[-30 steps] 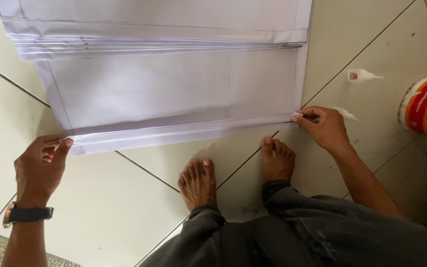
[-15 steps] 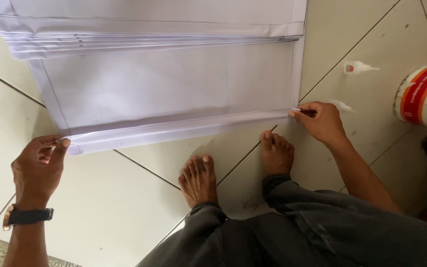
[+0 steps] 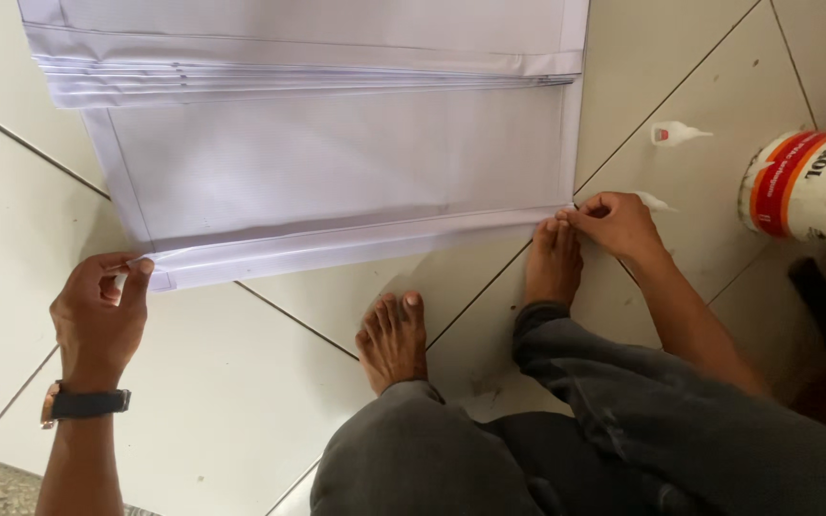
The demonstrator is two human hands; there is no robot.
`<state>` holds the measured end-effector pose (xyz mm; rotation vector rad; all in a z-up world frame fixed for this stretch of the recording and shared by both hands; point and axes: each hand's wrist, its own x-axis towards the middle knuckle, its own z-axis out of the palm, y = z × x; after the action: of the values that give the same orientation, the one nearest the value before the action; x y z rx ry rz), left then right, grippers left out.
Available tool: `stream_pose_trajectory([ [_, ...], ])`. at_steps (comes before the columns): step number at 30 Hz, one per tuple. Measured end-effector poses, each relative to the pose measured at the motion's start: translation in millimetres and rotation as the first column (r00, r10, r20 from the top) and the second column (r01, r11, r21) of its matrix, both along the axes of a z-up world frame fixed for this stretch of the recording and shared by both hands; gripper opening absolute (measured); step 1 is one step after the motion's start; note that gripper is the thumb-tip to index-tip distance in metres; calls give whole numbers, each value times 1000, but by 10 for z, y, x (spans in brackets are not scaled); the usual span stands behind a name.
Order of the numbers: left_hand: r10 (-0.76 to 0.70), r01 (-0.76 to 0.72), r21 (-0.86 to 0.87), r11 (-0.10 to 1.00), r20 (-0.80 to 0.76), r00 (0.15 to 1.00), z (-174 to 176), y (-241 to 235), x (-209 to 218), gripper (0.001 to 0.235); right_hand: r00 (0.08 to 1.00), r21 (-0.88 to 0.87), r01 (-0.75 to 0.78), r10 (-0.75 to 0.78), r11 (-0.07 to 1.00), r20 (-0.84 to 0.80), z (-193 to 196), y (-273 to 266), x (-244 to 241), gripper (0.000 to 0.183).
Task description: The person applies glue from a small white bottle to the edges of a stack of white paper sheets on a tiled floor. They press the glued edges down with their hands to secure the sheets together.
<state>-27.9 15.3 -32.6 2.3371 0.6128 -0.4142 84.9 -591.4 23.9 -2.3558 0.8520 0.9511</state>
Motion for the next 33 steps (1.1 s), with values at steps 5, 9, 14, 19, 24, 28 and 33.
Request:
stream_pose_trajectory([
  [5,22,-26,16,1000,210,977,-243,-70,-160,16,999,-53,-10,7,999,-52,-103,-89,22,35],
  [9,28,-84,128,988,387,922,-476,-201,-280,15,989,60,131,-127,990,-75,-147,-144,49,32],
  [14,130,-234,161,959,485,865,-535,-483,-222,12,976,93,191,-179,977,-123,-38,-162,217,25],
  [19,118,-314,263,912,566,816,-589,-559,-153,14,754,-63,-654,644,754,-130,704,184,809,36],
  [24,112,-358,366,859,548,829,-597,-625,-127,21,25,-251,-966,986,66,164,943,819,1203,27],
  [28,161,-412,377,829,544,823,-560,-663,-127,13,-106,-27,-994,993,-108,-54,496,2248,980,36],
  [33,92,-386,416,824,573,814,-584,-635,-152,9,-502,-462,-863,456,-204,735,-933,3262,102,46],
])
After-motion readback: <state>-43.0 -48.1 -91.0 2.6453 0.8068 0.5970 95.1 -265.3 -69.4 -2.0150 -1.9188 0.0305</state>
